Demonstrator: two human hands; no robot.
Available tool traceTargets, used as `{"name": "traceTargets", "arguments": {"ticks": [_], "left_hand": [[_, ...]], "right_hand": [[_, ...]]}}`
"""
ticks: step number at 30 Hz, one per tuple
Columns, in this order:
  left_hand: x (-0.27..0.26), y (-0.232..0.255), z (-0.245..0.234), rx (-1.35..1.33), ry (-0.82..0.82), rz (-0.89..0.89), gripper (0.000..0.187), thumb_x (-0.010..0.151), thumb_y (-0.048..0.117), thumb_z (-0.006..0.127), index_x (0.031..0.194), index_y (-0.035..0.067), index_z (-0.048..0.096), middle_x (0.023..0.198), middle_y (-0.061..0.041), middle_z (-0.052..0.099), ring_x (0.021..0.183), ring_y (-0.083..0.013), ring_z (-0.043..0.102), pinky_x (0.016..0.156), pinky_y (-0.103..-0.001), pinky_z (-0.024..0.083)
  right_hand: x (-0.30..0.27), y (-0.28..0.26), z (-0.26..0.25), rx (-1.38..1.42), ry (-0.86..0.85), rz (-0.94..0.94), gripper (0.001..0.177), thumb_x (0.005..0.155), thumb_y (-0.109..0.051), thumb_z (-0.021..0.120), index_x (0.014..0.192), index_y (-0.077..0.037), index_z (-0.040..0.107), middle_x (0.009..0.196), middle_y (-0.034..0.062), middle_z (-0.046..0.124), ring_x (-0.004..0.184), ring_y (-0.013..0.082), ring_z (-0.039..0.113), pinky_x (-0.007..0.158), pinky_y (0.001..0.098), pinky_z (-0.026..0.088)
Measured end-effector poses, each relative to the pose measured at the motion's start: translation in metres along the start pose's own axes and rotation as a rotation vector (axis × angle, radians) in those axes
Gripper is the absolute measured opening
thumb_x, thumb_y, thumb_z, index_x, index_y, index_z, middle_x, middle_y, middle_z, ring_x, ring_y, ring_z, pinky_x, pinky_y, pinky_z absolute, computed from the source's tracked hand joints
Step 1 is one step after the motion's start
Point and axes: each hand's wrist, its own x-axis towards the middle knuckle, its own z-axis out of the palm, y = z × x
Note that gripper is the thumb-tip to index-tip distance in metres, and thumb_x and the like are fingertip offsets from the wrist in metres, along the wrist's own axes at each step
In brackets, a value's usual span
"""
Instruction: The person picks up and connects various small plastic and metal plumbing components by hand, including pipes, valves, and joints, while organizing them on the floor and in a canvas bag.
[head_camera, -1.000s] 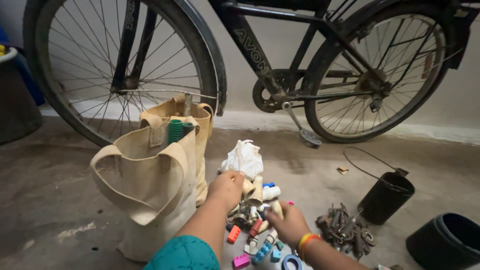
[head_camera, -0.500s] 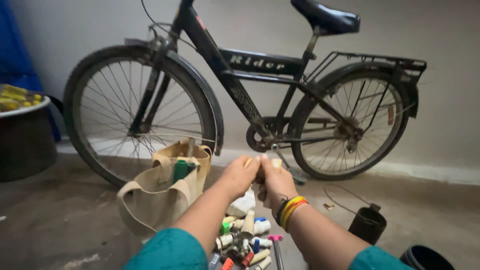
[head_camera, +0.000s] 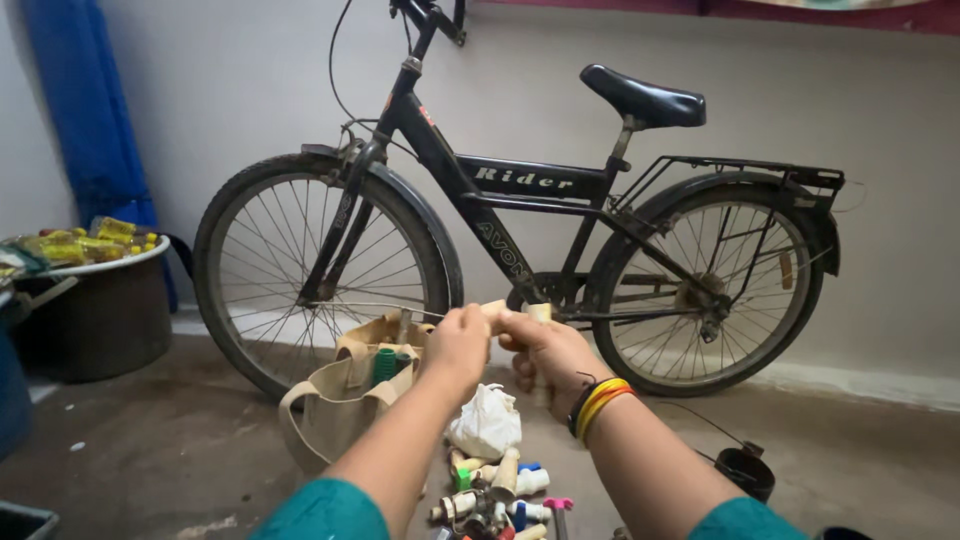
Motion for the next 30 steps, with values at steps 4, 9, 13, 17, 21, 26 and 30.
{"name": "traceTargets", "arguments": {"ticks": [4,9,13,17,21,26,30], "left_hand": [[0.012,-0.025,-0.010,-0.183,-0.201,-0.287,0.046,0.098,0.043,0.049,0.095,0.002,0.068,0.075,-0.012,0.064,0.056,-0.0227,0.056,0.054,-0.038,0.043],[0.033,-0.032,-0.015,-0.216,-0.439,-0.122,0.029,0.089,0.024,0.057,0.092,-0.001,0.072,0.071,-0.010,0.057,0.053,-0.0208,0.051,0.047,-0.036,0.043],[0.008,-0.023,0.016,-0.240,-0.132,0.138,0.030,0.088,0.030,0.057,0.108,0.010,0.066,0.090,-0.009,0.074,0.080,-0.0206,0.070,0.070,-0.035,0.056],[-0.017,-0.015,0.009,0.167,0.017,0.205,0.049,0.102,0.049,0.047,0.113,0.004,0.063,0.099,-0.018,0.072,0.096,-0.0320,0.069,0.082,-0.041,0.053],[-0.008,-0.012,0.004,0.143,0.081,0.185,0.056,0.103,0.051,0.041,0.104,0.003,0.069,0.094,-0.020,0.075,0.090,-0.0314,0.072,0.079,-0.040,0.053],[-0.003,-0.025,-0.027,-0.300,-0.090,-0.477,0.063,0.103,0.052,0.032,0.083,0.002,0.064,0.066,-0.016,0.066,0.044,-0.0216,0.046,0.040,-0.036,0.035],[0.000,-0.031,-0.021,-0.329,-0.160,-0.493,0.053,0.102,0.048,0.037,0.081,0.007,0.062,0.065,-0.010,0.064,0.047,-0.0170,0.047,0.043,-0.032,0.037]], "right_hand": [[0.002,0.023,0.004,-0.278,-0.078,-0.119,0.024,0.088,-0.034,0.070,0.103,-0.015,0.074,0.068,-0.0062,0.059,0.050,0.0079,0.046,0.045,0.0265,0.040],[0.045,0.060,0.010,-0.285,-0.017,-0.304,0.030,0.090,-0.034,0.075,0.101,-0.006,0.071,0.064,-0.0015,0.056,0.047,0.0111,0.046,0.041,0.0293,0.036],[0.064,0.063,0.000,-0.297,0.263,-0.442,0.033,0.086,-0.036,0.075,0.089,-0.003,0.075,0.070,0.0036,0.071,0.054,0.0128,0.061,0.048,0.0314,0.049],[0.038,0.044,0.002,-0.317,0.450,-0.344,0.049,0.082,-0.048,0.081,0.082,0.000,0.075,0.073,0.0069,0.072,0.060,0.0141,0.065,0.055,0.0322,0.054],[0.024,0.034,0.008,-0.509,0.465,-0.501,0.049,0.086,-0.053,0.076,0.081,-0.005,0.076,0.068,0.0035,0.071,0.058,0.0108,0.065,0.056,0.0277,0.050],[0.011,0.039,0.013,-0.438,-0.185,-0.368,0.029,0.086,-0.043,0.071,0.093,-0.014,0.070,0.061,-0.0030,0.060,0.043,0.0083,0.046,0.039,0.0266,0.035],[0.019,0.045,0.008,-0.426,-0.178,-0.356,0.032,0.085,-0.039,0.076,0.093,-0.009,0.071,0.065,-0.0016,0.064,0.044,0.0076,0.048,0.039,0.0264,0.036]]}}
